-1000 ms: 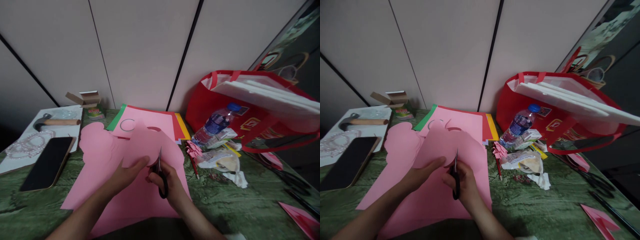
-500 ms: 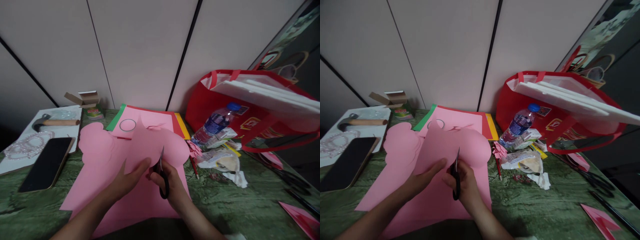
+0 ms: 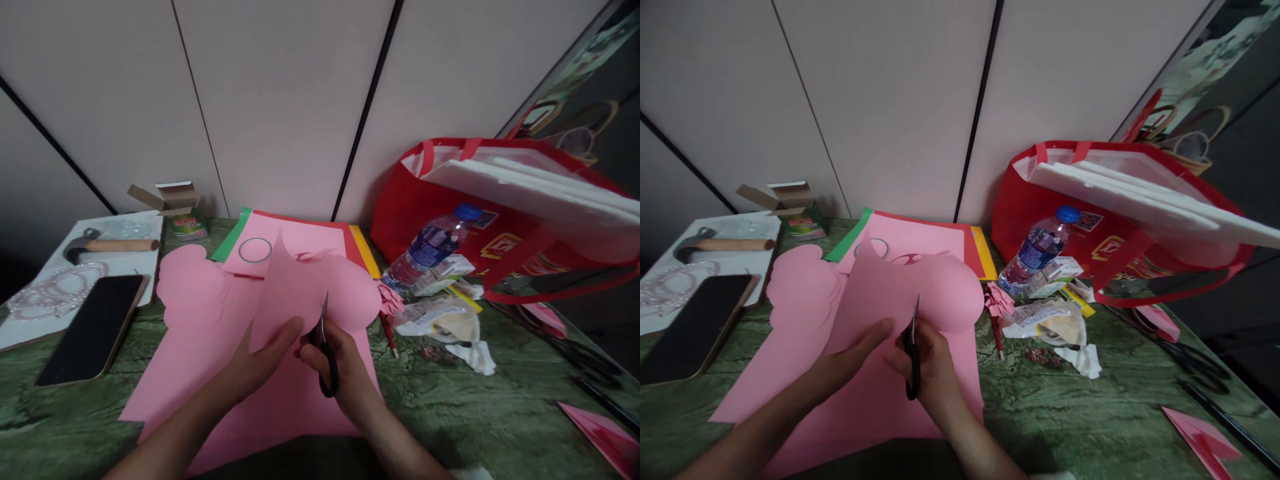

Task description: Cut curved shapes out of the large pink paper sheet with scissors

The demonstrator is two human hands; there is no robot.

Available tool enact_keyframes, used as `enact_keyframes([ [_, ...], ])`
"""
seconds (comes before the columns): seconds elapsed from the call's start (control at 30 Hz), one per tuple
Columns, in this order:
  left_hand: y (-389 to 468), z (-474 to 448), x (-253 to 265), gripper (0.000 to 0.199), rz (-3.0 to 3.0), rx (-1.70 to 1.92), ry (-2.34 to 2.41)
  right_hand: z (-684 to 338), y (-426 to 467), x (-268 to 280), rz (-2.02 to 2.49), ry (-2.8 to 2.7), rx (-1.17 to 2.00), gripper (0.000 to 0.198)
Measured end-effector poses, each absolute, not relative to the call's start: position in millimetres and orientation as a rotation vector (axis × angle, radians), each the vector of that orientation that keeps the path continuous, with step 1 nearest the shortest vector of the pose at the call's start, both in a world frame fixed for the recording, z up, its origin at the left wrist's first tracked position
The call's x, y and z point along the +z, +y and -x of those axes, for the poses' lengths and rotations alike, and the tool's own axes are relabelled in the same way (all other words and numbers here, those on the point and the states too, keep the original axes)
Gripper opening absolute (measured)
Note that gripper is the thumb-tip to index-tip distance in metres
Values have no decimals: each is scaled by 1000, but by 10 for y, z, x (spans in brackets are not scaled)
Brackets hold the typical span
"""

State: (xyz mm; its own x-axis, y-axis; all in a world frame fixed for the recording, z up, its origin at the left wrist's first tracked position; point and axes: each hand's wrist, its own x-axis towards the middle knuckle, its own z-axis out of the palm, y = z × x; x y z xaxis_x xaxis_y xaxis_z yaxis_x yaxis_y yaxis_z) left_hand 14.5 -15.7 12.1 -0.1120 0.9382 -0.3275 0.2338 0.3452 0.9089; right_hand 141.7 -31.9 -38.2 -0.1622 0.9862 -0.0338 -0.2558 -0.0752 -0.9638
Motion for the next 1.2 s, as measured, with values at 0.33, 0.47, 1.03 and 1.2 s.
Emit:
enact_keyframes([
  [0.33, -163, -144, 138, 25, -1088, 847, 1609, -1420, -331, -355, 1021, -1122, 1439, 33],
  [0.47, -164, -153, 154, 21, -1136, 844, 1627, -1421, -332, -357, 1033, -1129, 1420, 32],
  [1.03, -157, -177, 230, 18, -1168, 818, 1582, -1403, -339, -380, 1065, -1083, 1450, 22],
  [1.2, -154, -159, 199, 18, -1166, 829, 1630, -1407, -334, -395, 1061, -1068, 1463, 17],
])
